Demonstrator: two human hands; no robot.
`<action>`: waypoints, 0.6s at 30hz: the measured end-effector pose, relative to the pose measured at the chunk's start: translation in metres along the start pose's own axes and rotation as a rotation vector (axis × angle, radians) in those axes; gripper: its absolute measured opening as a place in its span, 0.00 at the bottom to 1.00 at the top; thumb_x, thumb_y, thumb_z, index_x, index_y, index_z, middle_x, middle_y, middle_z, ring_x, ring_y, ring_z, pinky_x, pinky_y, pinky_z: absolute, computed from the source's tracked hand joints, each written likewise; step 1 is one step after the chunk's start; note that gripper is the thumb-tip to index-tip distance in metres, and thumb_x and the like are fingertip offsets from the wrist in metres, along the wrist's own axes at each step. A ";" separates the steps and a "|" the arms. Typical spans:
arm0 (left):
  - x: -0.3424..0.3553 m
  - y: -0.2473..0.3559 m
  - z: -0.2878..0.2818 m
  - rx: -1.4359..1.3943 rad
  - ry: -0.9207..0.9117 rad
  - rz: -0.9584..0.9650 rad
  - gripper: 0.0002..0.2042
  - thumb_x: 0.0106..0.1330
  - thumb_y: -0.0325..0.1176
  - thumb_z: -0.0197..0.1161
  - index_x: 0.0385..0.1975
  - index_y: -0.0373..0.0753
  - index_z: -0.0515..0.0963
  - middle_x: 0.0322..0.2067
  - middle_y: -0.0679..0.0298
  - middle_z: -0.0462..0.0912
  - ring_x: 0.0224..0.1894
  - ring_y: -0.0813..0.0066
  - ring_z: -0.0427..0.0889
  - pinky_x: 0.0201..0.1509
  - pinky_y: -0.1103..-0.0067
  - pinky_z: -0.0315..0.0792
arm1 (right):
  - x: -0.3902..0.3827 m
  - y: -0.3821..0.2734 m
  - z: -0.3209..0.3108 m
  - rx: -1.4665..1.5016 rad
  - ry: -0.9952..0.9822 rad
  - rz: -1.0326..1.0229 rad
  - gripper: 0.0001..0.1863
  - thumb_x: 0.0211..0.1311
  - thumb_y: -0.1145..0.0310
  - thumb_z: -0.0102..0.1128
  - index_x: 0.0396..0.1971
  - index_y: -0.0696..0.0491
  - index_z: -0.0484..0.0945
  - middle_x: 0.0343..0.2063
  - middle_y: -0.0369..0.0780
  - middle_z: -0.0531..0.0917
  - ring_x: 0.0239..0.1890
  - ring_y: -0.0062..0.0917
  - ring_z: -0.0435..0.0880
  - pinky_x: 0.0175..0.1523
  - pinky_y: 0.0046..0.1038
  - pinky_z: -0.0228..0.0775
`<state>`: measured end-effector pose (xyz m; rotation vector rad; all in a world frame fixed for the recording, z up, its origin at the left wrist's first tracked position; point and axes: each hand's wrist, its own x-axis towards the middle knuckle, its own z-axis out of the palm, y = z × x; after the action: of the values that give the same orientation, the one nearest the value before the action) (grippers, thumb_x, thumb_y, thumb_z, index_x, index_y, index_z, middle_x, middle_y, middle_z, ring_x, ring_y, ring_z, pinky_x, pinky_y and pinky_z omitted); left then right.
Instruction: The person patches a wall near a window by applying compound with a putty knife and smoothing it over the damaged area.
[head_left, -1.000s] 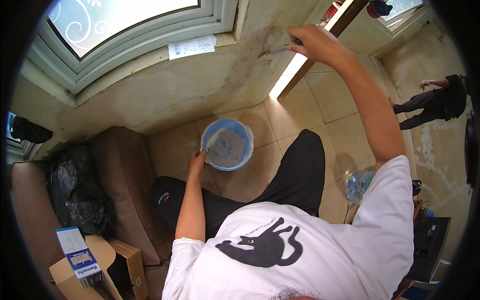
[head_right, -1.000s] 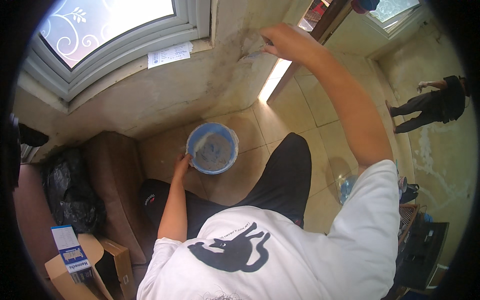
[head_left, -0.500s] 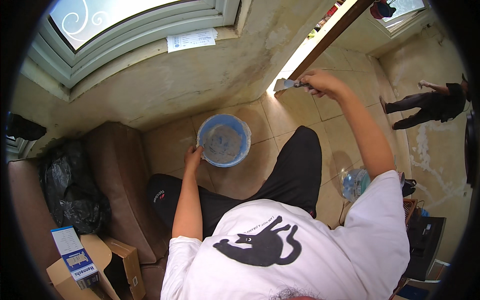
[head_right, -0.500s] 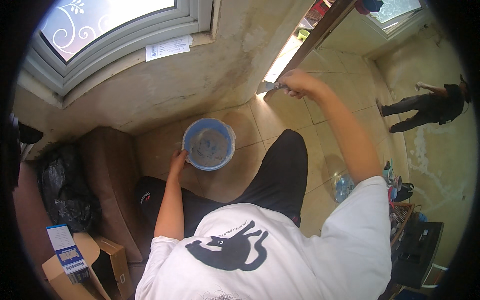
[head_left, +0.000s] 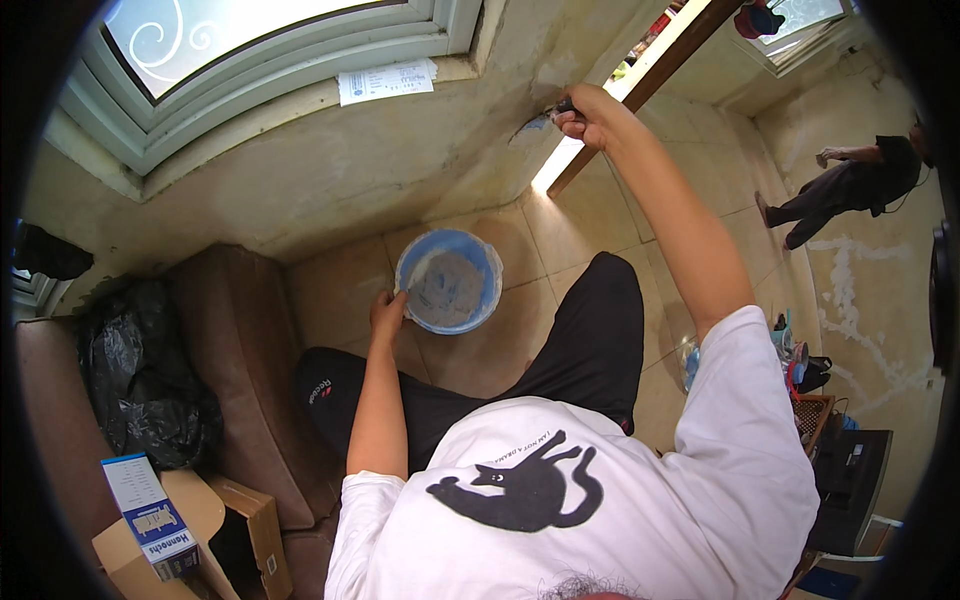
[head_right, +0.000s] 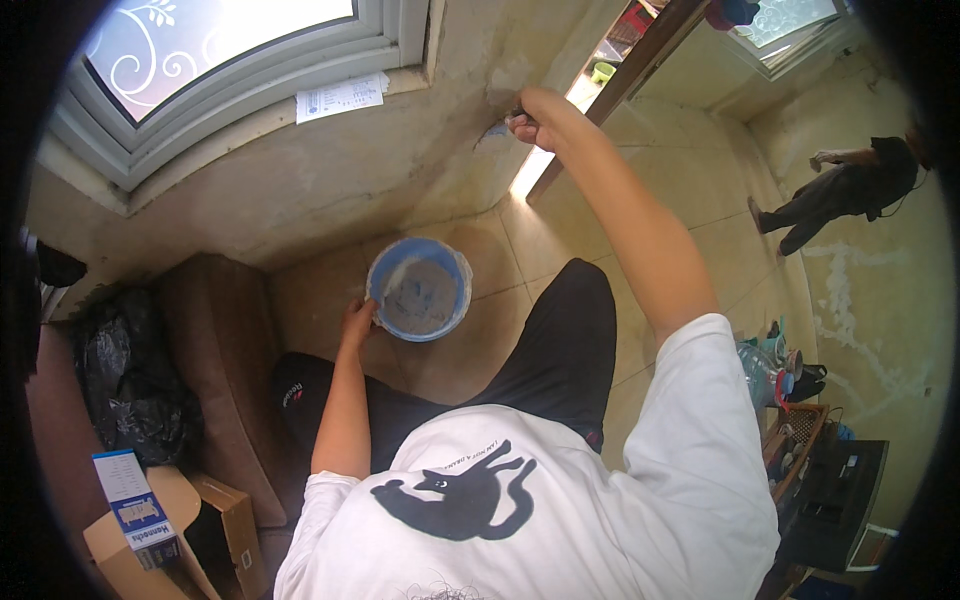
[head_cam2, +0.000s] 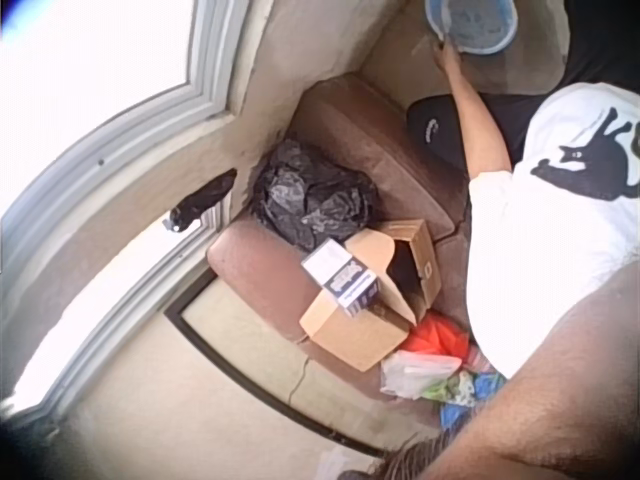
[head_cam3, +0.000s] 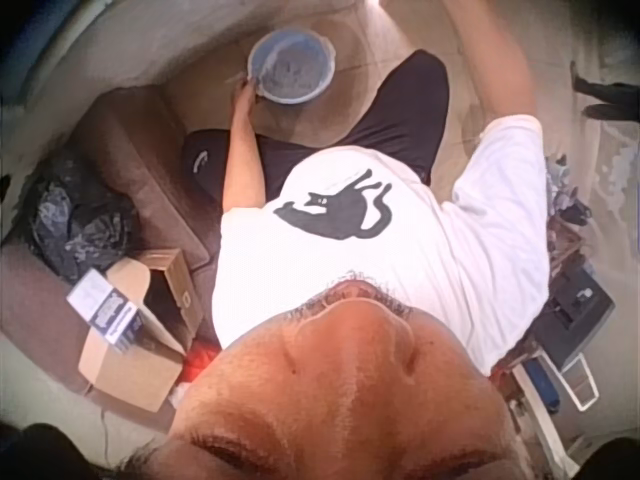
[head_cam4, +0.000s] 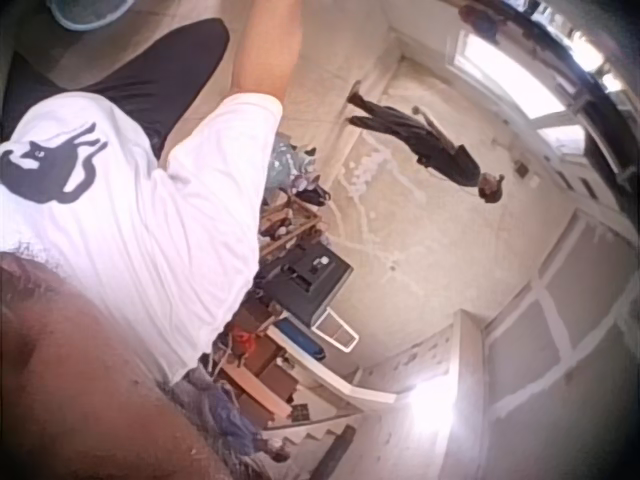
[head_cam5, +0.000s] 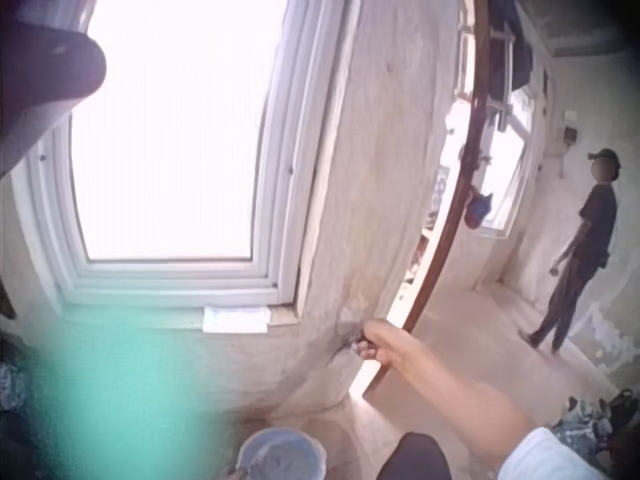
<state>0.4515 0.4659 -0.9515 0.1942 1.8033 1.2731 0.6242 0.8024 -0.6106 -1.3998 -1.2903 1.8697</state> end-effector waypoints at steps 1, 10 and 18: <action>0.004 -0.004 -0.001 0.006 0.011 0.031 0.14 0.59 0.38 0.64 0.34 0.31 0.76 0.31 0.60 0.77 0.34 0.72 0.78 0.34 0.72 0.77 | -0.003 -0.005 0.005 0.008 0.002 0.009 0.03 0.67 0.76 0.39 0.33 0.58 0.61 0.21 0.39 0.68 0.13 0.13 0.60 0.12 0.15 0.46; 0.005 -0.005 0.003 -0.023 -0.043 -0.020 0.13 0.58 0.39 0.65 0.26 0.37 0.71 0.26 0.66 0.71 0.29 0.74 0.76 0.31 0.72 0.75 | -0.040 -0.057 0.003 0.006 0.011 -0.093 0.04 0.68 0.74 0.40 0.32 0.56 0.62 0.23 0.37 0.66 0.16 0.13 0.61 0.12 0.14 0.46; 0.025 -0.026 -0.001 0.051 -0.010 0.017 0.16 0.57 0.41 0.66 0.31 0.32 0.75 0.30 0.60 0.78 0.29 0.71 0.76 0.31 0.72 0.75 | -0.072 -0.036 -0.032 -0.212 -0.035 0.092 0.07 0.72 0.71 0.41 0.41 0.58 0.67 0.24 0.39 0.73 0.14 0.12 0.59 0.13 0.15 0.48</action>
<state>0.4452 0.4678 -0.9875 0.2440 1.8303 1.2369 0.6746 0.7740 -0.5462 -1.5636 -1.5015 1.8681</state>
